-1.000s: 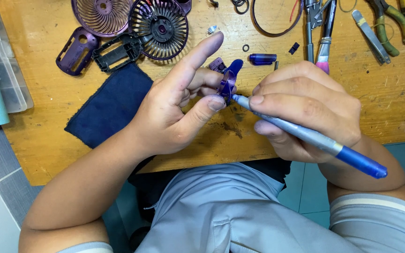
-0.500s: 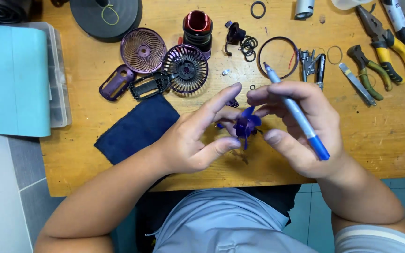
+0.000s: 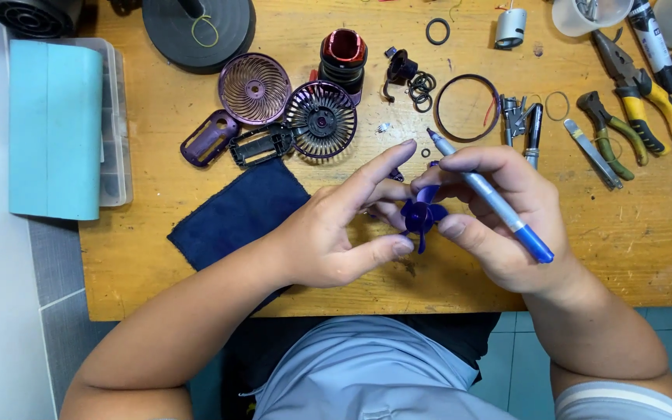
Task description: Marking the blades of a small blue fan component using a blue marker on a workbench.
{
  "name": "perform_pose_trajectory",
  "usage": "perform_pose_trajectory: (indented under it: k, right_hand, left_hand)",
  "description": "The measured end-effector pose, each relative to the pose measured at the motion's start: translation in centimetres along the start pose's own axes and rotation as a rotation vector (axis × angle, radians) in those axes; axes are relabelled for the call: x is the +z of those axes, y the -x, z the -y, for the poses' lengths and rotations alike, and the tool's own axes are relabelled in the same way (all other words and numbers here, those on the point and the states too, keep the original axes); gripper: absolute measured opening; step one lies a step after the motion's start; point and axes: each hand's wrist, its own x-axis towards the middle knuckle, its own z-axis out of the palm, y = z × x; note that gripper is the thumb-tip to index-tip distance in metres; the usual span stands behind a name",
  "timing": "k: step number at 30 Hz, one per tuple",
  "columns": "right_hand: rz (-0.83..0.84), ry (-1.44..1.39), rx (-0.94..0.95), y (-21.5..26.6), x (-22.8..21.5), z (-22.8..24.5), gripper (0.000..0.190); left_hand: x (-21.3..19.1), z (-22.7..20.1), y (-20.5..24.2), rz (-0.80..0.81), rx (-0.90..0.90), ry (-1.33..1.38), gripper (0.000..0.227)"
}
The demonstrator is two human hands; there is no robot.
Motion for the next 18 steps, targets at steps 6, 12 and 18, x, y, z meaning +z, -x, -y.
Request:
perform_pose_trajectory:
  k: [6, 12, 18]
  right_hand:
    - [0.031, 0.415, -0.276, -0.2, 0.4, -0.4, 0.062]
    - [0.039, 0.575, -0.490, -0.6, 0.2, -0.5, 0.069]
    - [0.078, 0.639, -0.521, -0.9, 0.6, 0.5, 0.064]
  left_hand:
    - [0.3, -0.2, -0.5, -0.079, -0.106, -0.054, 0.111]
    - [0.0, 1.0, -0.5, -0.074, 0.014, -0.191, 0.082]
    - [-0.2, 0.8, -0.6, -0.055, -0.006, -0.197, 0.080]
